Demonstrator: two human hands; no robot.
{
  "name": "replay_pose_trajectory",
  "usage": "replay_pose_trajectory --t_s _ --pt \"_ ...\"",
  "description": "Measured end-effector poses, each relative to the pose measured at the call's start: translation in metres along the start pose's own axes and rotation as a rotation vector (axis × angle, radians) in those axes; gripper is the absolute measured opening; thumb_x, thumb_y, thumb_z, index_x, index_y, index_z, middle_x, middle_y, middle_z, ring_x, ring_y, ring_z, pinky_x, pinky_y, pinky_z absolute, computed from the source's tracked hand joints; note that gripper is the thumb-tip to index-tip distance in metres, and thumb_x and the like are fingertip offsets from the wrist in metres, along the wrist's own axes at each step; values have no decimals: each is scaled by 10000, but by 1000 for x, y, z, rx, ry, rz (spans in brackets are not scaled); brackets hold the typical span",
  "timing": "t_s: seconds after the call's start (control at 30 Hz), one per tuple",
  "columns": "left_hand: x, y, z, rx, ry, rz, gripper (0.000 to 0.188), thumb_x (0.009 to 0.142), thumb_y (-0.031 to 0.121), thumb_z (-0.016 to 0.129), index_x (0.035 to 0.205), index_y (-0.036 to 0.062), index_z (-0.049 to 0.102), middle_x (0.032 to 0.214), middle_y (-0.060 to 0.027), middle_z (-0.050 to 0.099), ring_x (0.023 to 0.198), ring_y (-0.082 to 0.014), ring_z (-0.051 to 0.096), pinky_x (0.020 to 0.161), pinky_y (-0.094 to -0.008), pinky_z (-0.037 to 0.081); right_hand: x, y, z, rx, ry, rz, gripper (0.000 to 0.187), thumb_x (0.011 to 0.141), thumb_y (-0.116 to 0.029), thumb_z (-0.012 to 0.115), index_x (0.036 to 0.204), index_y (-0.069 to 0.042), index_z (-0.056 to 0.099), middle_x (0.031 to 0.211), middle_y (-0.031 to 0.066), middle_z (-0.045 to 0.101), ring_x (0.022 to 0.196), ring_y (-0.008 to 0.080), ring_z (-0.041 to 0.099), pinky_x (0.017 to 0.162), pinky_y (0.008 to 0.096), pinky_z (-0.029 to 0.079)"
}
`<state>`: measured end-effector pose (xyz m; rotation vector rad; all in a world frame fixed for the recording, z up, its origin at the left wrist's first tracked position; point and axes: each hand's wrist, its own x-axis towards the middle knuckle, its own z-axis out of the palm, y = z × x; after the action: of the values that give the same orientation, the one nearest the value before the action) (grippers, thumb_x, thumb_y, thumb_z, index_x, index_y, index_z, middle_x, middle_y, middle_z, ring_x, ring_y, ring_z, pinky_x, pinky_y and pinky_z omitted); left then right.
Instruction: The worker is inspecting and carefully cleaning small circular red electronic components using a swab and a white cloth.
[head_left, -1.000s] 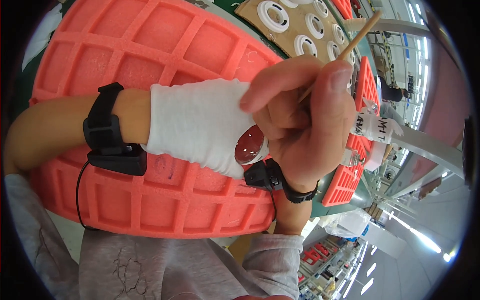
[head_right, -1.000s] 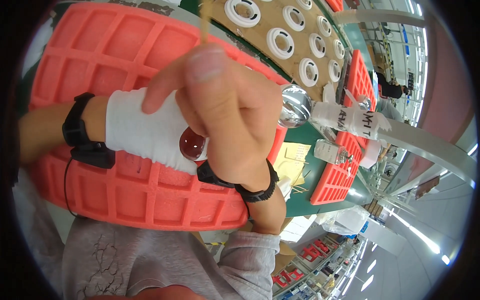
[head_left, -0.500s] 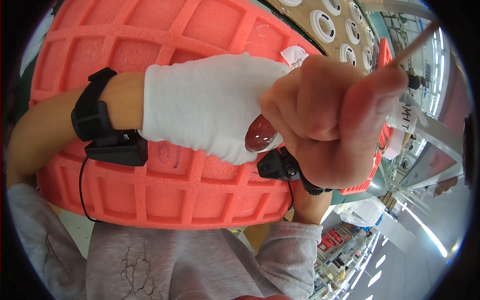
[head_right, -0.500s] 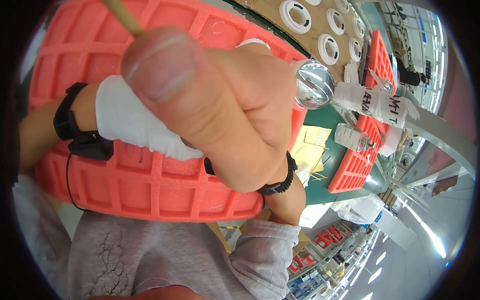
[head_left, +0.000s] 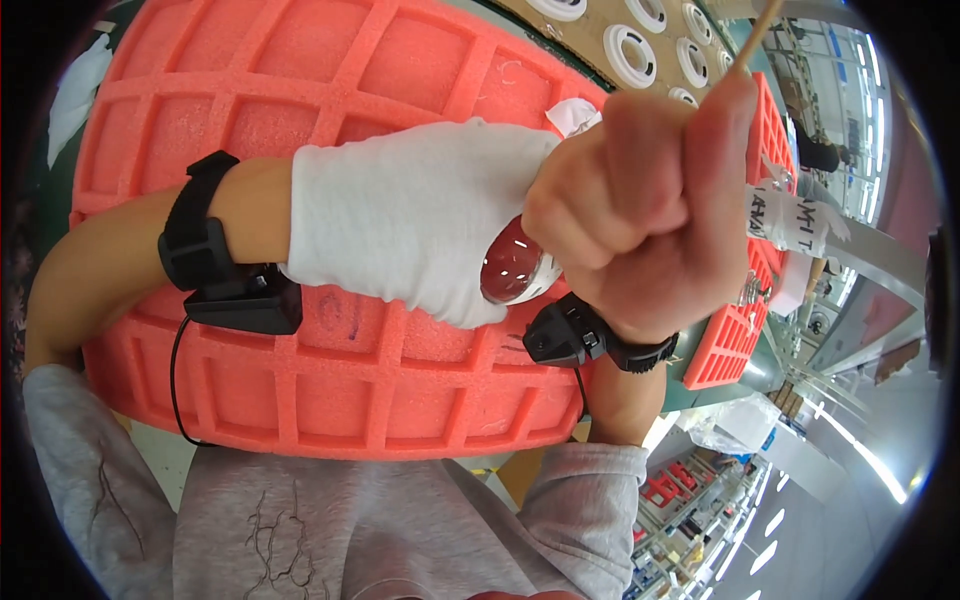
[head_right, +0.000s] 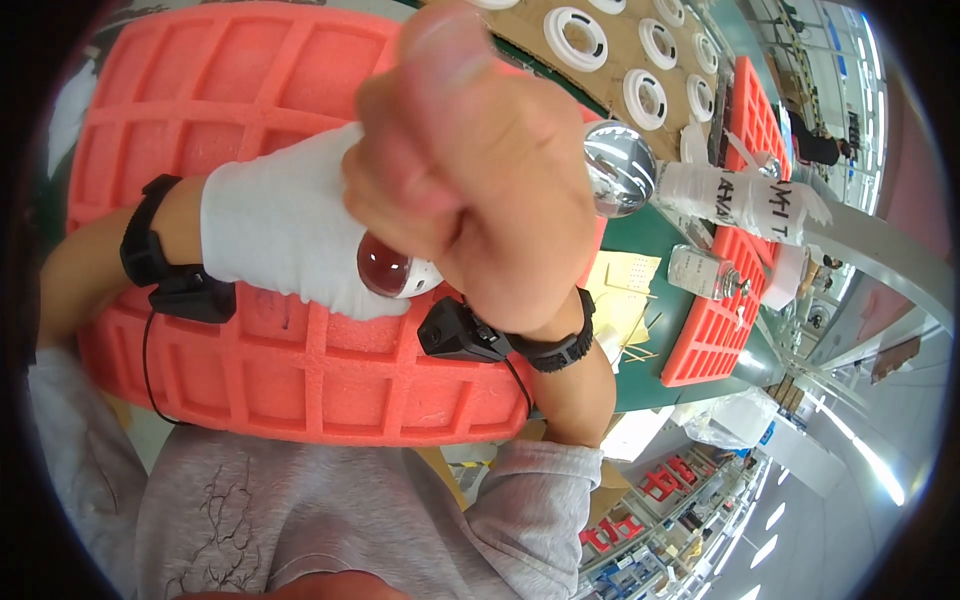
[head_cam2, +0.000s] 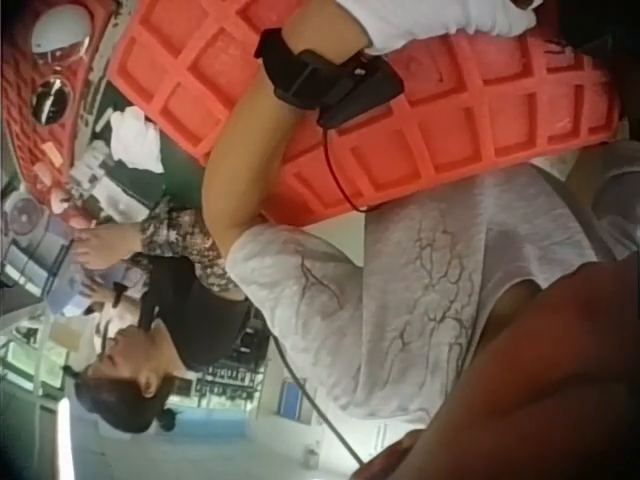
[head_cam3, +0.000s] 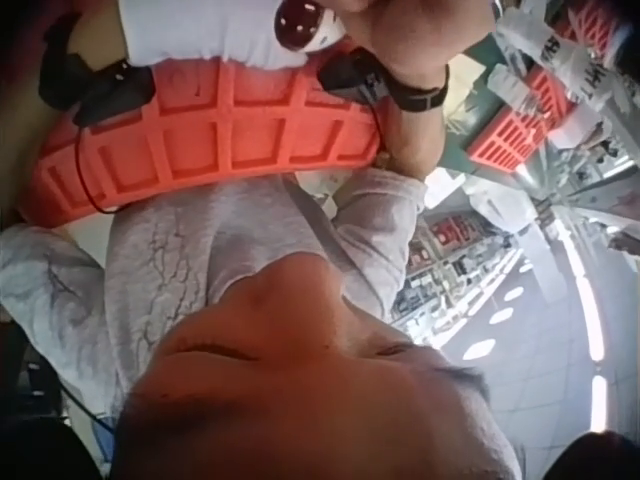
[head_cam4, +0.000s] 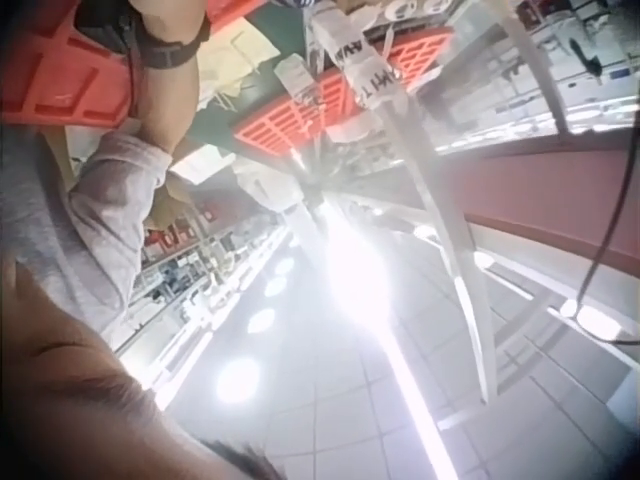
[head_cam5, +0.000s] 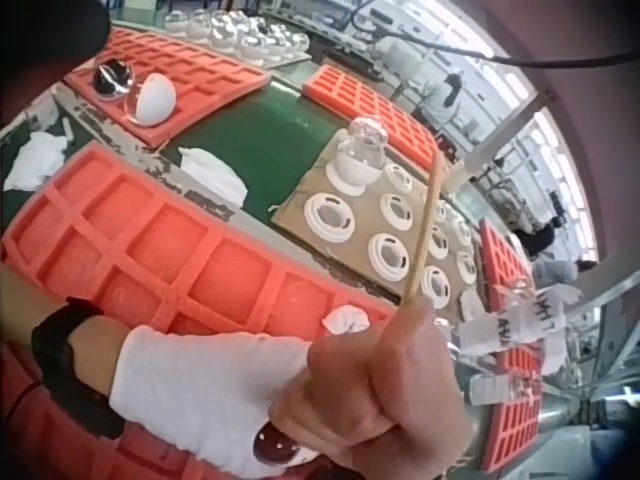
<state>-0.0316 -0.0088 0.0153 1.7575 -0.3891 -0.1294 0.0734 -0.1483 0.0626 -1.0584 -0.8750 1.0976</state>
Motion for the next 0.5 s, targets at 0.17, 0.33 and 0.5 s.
replay_pose_trajectory --t_s 0.17,0.33,0.5 --pt "6 -3 1 48 -52 -72 227 769 158 698 880 2 576 816 -175 634 742 -356 630 663 -427 510 17 0 -2 75 -84 13 544 1104 -483 240 682 -148 312 524 -89 200 418 54 101 383 235 135" --pt "4 -4 2 49 -67 -24 222 775 167 690 845 -5 568 781 -174 623 724 -351 628 650 -423 508 16 -2 9 125 -30 17 539 1105 -472 265 676 -147 304 527 -86 199 419 51 104 383 236 131" --pt "0 -5 0 51 -63 -22 217 767 155 691 844 -10 575 745 -171 616 700 -352 628 635 -425 507 17 -6 27 -216 95 -21 562 1094 -473 334 647 -134 298 528 -77 211 417 44 129 389 242 118"
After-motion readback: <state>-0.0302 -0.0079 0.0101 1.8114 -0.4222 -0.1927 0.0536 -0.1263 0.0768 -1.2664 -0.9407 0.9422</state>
